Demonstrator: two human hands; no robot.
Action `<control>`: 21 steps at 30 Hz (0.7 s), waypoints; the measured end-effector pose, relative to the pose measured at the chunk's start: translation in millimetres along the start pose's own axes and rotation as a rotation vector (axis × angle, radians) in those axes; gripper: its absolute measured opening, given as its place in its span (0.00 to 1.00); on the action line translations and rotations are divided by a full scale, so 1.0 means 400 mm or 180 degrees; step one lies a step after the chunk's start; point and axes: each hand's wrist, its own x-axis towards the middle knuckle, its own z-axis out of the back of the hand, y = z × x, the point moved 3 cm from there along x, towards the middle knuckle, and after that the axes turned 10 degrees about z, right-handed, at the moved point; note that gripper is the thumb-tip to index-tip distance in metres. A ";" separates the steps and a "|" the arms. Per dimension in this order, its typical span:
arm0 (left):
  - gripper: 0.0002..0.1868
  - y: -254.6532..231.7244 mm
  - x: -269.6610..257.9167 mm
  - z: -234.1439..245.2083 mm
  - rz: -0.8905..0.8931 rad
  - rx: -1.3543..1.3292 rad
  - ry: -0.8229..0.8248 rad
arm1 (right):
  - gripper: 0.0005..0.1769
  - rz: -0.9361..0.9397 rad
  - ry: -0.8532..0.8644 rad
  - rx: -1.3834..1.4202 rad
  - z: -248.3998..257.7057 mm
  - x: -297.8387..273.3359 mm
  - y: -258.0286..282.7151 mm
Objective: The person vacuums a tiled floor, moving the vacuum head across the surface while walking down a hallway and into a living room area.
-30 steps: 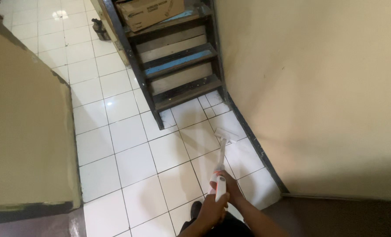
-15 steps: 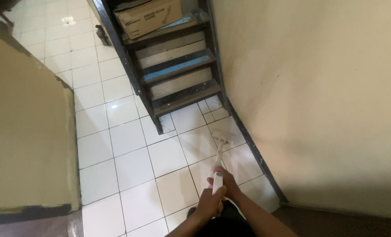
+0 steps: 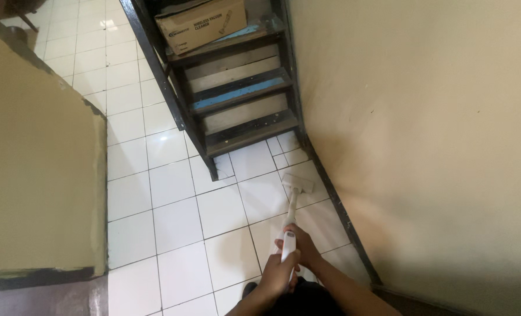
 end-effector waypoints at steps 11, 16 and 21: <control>0.22 -0.008 0.101 -0.072 -0.0189 -0.0098 -0.0134 | 0.19 0.0061 0.0280 0.0830 0.090 0.059 -0.051; 0.21 0.093 0.087 -0.055 -0.0060 -0.0315 -0.0401 | 0.19 0.0102 0.0379 0.0620 0.063 0.010 0.005; 0.19 0.054 0.068 -0.027 -0.0049 -0.0268 -0.0484 | 0.18 -0.0115 0.0602 0.0453 0.052 0.047 0.050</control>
